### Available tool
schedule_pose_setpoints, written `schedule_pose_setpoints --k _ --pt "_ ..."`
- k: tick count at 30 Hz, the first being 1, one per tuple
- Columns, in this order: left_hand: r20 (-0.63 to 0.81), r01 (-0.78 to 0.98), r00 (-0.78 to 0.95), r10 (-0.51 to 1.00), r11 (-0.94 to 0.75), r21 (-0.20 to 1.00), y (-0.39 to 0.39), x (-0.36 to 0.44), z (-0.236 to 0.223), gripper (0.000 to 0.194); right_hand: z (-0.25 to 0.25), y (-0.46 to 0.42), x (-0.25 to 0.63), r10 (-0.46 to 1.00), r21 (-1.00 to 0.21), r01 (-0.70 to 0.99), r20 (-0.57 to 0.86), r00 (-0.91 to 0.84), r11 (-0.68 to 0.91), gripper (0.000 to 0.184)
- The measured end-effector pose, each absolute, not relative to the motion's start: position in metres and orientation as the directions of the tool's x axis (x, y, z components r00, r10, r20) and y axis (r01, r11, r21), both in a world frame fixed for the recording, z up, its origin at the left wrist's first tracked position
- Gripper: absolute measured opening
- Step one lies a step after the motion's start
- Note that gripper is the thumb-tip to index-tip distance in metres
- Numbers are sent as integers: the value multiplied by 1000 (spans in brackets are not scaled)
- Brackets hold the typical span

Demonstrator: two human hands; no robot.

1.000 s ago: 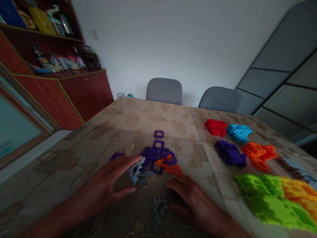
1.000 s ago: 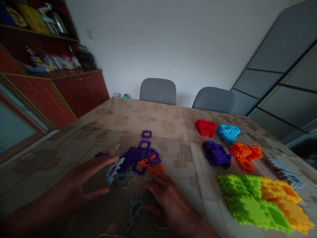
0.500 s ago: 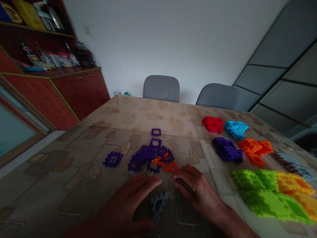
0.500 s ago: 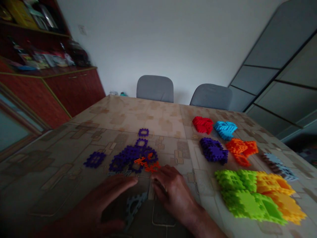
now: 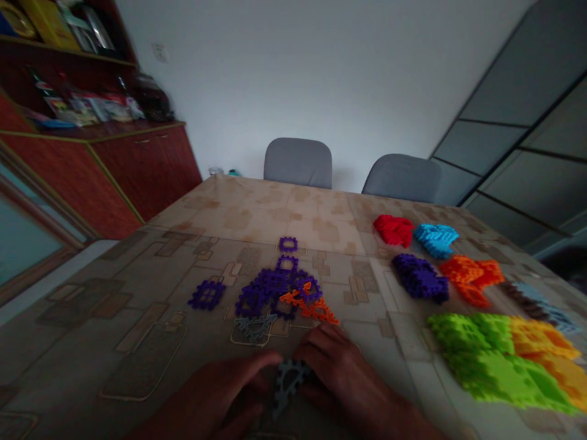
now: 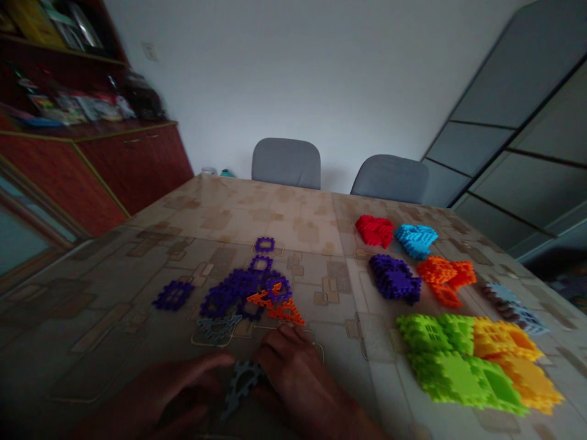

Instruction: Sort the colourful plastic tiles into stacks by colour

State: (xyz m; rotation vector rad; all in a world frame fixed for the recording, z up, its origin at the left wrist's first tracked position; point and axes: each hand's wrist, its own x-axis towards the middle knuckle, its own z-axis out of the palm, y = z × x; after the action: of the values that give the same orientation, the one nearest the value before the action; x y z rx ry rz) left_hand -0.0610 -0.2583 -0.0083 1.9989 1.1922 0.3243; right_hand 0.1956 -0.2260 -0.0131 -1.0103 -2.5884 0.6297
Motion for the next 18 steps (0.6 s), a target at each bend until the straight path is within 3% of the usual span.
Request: schedule_pose_setpoints --k 5,11,18 --pt "-76 655 508 858 -328 681 -257 -65 -16 48 -11 -225 197 687 -495 564 98 -720 661 9" --pt "130 761 431 893 -437 480 -225 -80 -15 34 -7 -225 200 676 -516 560 51 -735 648 33" --pt "180 804 505 844 -536 257 -217 -86 -26 52 -5 -224 199 678 -479 588 18 -735 652 34"
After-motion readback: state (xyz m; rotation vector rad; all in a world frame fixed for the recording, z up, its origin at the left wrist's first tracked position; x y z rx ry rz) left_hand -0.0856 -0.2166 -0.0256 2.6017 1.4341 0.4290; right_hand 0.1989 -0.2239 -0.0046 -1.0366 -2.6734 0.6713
